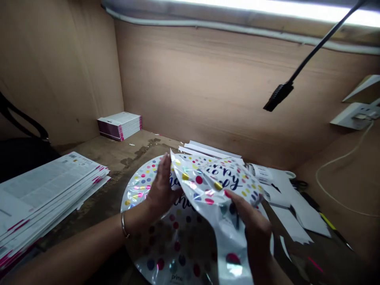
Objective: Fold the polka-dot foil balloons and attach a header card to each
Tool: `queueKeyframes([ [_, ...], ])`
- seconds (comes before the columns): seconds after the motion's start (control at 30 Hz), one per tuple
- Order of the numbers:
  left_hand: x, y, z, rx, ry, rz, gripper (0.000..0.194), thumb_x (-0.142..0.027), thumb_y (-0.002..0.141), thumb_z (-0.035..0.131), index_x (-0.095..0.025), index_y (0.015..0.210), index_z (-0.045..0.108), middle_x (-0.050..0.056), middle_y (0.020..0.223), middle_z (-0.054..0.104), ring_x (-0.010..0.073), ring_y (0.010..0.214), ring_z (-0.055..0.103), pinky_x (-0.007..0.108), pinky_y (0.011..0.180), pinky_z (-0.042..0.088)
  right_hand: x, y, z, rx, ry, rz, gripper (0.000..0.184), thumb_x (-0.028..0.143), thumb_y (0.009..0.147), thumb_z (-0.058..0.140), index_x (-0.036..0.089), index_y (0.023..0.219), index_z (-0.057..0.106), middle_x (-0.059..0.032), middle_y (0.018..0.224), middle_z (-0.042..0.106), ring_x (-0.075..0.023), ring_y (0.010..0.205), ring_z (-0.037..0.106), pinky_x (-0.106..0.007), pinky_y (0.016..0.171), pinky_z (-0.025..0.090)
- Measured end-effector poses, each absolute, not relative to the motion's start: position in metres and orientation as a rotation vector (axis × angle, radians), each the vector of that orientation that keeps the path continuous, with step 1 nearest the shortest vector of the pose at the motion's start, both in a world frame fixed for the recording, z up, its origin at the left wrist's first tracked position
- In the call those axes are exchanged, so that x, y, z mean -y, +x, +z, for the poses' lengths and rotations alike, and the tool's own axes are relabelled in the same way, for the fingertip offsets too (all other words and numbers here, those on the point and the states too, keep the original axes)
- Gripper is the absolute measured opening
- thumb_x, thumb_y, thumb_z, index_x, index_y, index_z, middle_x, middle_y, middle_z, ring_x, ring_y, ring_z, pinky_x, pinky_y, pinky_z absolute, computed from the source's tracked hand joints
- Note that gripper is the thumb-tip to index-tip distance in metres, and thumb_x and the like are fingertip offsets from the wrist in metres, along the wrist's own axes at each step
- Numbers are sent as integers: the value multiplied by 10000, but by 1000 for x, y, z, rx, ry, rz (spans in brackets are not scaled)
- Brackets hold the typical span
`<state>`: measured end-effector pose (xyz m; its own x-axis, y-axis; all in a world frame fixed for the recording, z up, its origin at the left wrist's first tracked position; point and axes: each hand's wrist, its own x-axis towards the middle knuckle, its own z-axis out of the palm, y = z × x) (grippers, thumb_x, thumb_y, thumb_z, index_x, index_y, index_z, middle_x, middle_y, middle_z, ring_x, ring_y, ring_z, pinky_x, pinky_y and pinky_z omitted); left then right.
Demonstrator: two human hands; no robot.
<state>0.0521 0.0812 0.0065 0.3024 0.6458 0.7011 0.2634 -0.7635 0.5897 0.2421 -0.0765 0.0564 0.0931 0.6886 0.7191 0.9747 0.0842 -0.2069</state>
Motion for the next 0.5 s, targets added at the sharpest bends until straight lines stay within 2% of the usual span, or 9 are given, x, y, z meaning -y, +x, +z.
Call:
queueKeyframes([
  [0.07,-94,39,13,-896,2205,1622,851,-324,817,599,-207,1462,56,158,1505,152,311,1380,187,481,1093,284,88,226,50,1743,-1654,-414,358,252,841,486,198,1178,596,-67,1053,692,-247,924,671,-345,813,550],
  [0.13,-104,21,20,-920,2279,1676,718,-325,812,599,-207,1421,238,149,1478,243,305,1371,215,487,1081,287,98,218,48,1814,-1667,-259,370,250,818,502,231,1172,607,-53,1037,701,-245,897,679,-333,782,563],
  [0.2,-106,1,25,-772,2485,1527,428,-284,815,587,-232,1230,500,106,1353,458,281,1322,332,480,1077,280,105,216,45,1902,-1659,-104,357,241,791,520,239,1127,638,-50,991,716,-234,863,685,-306,741,570],
  [0.27,-103,-19,25,-563,2695,1225,144,-241,837,543,-229,960,616,55,1103,641,239,1201,487,456,1076,265,112,218,41,1984,-1685,31,356,209,755,527,219,1084,663,-63,987,720,-227,864,685,-297,736,566],
  [0.33,-98,-37,21,-506,2791,953,99,-258,852,524,-214,830,610,28,919,689,212,1063,581,436,1064,262,119,223,37,2065,-1771,243,425,157,693,534,193,1095,666,-86,1058,701,-231,923,673,-308,784,553],
  [0.37,-96,-45,18,-549,2806,847,112,-281,853,528,-210,818,606,27,890,693,210,1021,599,431,1056,265,122,226,36,2094,-1829,369,460,130,663,529,194,1096,670,-90,1100,686,-232,959,663,-313,817,542],
  [0.43,-92,-59,12,-671,2822,633,122,-305,845,539,-217,846,623,33,923,696,222,1002,607,448,1060,243,127,232,36,2112,-1930,578,488,85,629,497,209,1058,693,-82,1161,658,-225,1032,633,-315,885,509],
  [0.5,-87,-69,11,-726,2826,418,151,-311,831,558,-249,939,645,36,1026,688,249,1066,583,487,1083,182,131,236,39,2084,-2013,666,486,60,632,453,221,1010,711,-68,1187,644,-213,1076,607,-315,929,481],
])
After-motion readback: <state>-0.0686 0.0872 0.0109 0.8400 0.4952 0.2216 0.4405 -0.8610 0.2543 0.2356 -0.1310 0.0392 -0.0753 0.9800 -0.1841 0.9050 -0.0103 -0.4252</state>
